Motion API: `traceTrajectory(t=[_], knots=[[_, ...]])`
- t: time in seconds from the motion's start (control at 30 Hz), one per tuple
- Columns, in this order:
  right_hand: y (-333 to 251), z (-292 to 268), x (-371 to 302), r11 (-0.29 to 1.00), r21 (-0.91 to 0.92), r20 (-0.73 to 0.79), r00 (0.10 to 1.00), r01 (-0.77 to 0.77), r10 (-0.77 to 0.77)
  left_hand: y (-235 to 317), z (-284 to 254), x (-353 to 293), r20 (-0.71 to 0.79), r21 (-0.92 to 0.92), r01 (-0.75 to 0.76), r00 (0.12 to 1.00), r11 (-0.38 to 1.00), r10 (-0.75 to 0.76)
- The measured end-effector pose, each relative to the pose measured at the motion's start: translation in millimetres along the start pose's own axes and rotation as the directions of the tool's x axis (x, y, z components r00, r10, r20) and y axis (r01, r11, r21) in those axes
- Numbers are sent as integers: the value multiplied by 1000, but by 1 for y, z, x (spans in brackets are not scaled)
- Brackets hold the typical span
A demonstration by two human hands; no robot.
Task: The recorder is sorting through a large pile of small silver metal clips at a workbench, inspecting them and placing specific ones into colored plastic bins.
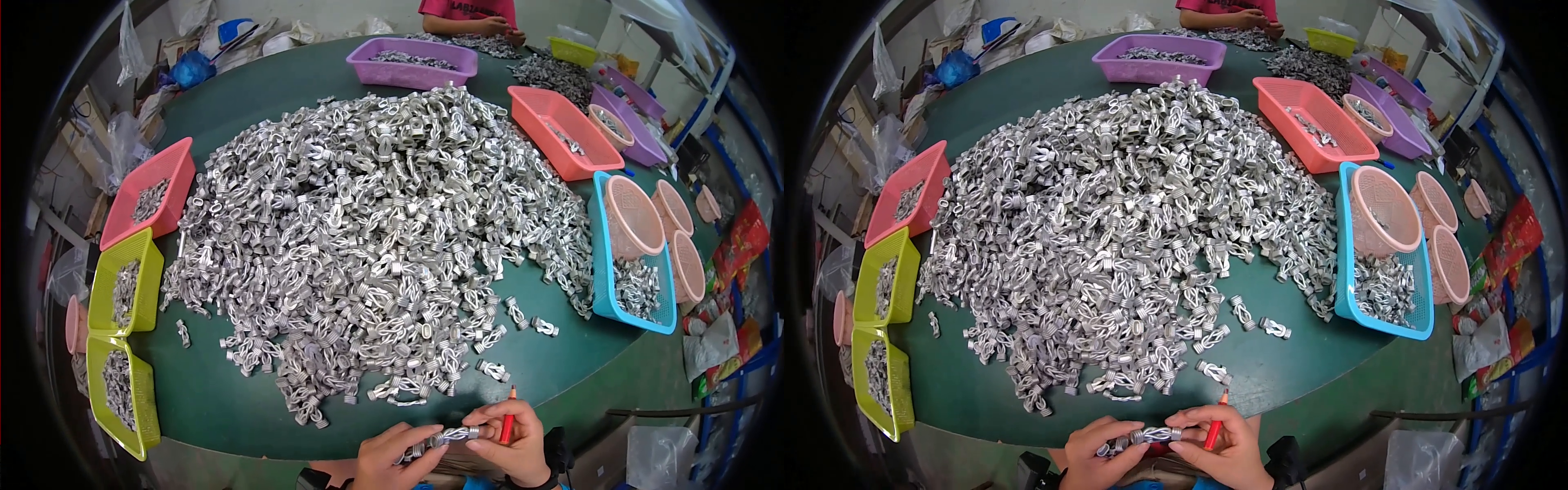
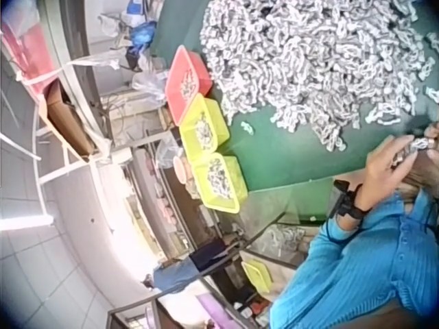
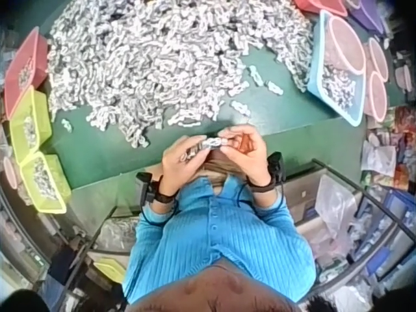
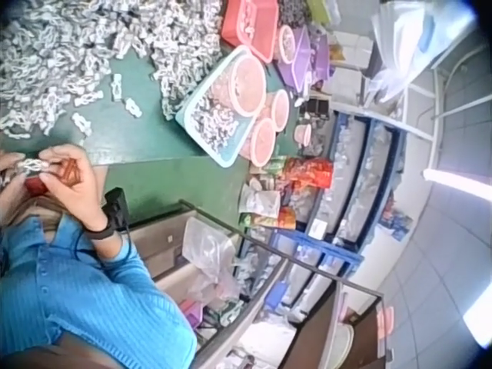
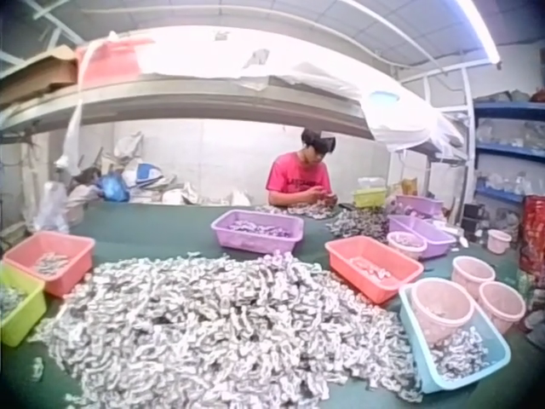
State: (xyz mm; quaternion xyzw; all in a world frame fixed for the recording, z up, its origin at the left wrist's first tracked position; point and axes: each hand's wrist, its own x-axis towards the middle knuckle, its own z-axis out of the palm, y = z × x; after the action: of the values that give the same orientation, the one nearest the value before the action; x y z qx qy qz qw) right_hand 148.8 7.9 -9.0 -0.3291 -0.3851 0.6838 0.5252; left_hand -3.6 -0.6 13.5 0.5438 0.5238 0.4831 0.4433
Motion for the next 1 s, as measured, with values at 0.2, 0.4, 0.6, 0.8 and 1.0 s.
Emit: traceTrajectory(t=[0.2, 0.4, 0.6, 0.8, 1.0], knots=[[-8, 3, -4, 972, -212, -14, 994, 102, -107, 0, 1, -1, 41, -27, 111, 993, 993, -109], [-9, 4, -6, 900, -398, -13, 981, 175, -196, -6, 4, -1, 76, -64, 160, 985, 985, -155], [-18, 4, -4, 706, -638, 103, 943, 308, -318, -5, 7, 0, 123, -106, 256, 962, 961, -243], [-6, 0, -2, 902, -413, -31, 988, 128, -154, -4, 8, -3, 7, -108, 109, 994, 988, -109], [-8, 2, 2, 994, 0, -81, 991, -106, 106, -2, 4, -1, -21, 65, -41, 999, 997, 43]])
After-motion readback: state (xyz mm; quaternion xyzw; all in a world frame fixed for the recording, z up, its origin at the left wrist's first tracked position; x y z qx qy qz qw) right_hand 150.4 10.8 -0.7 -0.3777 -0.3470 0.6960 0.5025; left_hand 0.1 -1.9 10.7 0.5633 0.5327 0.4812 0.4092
